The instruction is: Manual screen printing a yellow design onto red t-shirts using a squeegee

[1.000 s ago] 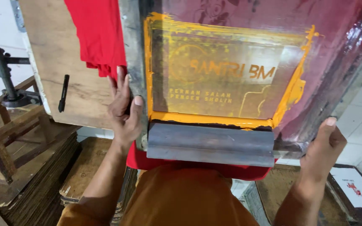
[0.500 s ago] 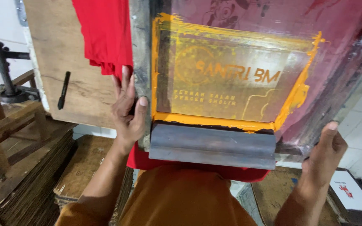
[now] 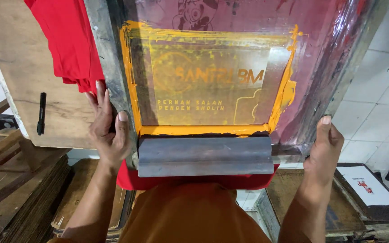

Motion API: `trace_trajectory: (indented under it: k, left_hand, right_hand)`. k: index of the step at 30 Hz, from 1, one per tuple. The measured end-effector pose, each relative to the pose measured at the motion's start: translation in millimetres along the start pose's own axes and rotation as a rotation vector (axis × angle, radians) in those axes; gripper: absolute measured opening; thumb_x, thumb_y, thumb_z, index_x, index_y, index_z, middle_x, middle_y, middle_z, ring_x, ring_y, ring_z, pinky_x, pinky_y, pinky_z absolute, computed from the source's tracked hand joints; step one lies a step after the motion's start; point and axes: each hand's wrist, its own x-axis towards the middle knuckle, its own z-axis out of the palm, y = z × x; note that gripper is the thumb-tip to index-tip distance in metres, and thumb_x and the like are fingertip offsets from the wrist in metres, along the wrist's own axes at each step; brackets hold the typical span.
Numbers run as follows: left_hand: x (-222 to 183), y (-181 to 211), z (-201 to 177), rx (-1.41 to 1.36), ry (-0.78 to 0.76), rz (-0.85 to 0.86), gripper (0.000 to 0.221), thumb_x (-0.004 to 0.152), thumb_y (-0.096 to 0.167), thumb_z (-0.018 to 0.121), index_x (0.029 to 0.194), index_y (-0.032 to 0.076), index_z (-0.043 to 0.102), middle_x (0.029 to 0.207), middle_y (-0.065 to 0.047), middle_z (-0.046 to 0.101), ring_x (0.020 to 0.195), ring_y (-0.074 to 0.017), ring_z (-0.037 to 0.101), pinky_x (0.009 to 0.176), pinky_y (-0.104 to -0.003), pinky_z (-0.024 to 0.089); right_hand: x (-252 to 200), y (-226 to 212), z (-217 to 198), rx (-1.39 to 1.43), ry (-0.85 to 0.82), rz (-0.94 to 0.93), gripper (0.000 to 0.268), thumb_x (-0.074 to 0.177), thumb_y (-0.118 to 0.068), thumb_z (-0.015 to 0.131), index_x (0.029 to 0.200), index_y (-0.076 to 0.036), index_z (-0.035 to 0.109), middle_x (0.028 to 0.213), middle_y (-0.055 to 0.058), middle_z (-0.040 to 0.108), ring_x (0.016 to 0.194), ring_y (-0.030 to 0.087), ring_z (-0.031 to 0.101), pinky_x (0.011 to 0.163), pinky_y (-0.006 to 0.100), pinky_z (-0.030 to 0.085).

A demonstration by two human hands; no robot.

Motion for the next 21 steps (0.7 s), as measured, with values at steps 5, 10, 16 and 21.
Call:
trace_trajectory:
  k: [5, 10, 16, 21]
  left_hand:
    - [-3.6, -9.6, -0.2, 0.011, 0.003, 0.005, 0.051, 0.114, 0.024, 0.048, 0.155, -0.003, 0.038, 0.163, -0.03, 0.031, 0.159, -0.0362, 0.027, 0.135, -0.061, 0.001]
    - [-3.2, -8.2, -0.8, 0.037, 0.027, 0.011, 0.049, 0.11, 0.019, 0.051, 0.15, -0.009, 0.044, 0.158, -0.034, 0.037, 0.155, -0.038, 0.031, 0.132, -0.058, 0.007]
    - [-1.6, -26.4, 2.8, -0.024, 0.068, 0.145, 0.049, 0.105, 0.007, 0.058, 0.15, -0.008, 0.046, 0.152, -0.029, 0.051, 0.15, -0.0406, 0.032, 0.127, -0.057, 0.002]
    - [-3.3, -39.4, 8.6, -0.057, 0.101, 0.168, 0.048, 0.109, 0.014, 0.054, 0.153, -0.004, 0.045, 0.155, -0.021, 0.051, 0.154, -0.0385, 0.026, 0.127, -0.057, -0.001]
  right_hand:
    - [11.9, 44.2, -7.6, -0.191, 0.07, -0.182, 0.043, 0.114, -0.038, 0.048, 0.078, -0.024, 0.028, 0.076, -0.009, 0.022, 0.075, 0.008, 0.02, 0.065, 0.033, 0.014]
    - [-96.3, 7.3, 40.0, -0.453, -0.082, -0.806, 0.068, 0.097, -0.048, 0.061, 0.152, -0.011, 0.045, 0.152, 0.013, 0.044, 0.142, 0.035, 0.04, 0.12, 0.054, 0.035]
    - [-140.7, -4.2, 80.5, -0.664, -0.329, -1.344, 0.039, 0.093, -0.025, 0.065, 0.13, -0.012, 0.067, 0.132, 0.011, 0.065, 0.116, 0.039, 0.061, 0.086, 0.052, 0.046]
    - [-99.2, -40.3, 91.9, -0.835, -0.218, -1.399, 0.051, 0.084, -0.013, 0.07, 0.134, -0.01, 0.064, 0.121, 0.013, 0.066, 0.113, 0.037, 0.062, 0.088, 0.048, 0.046]
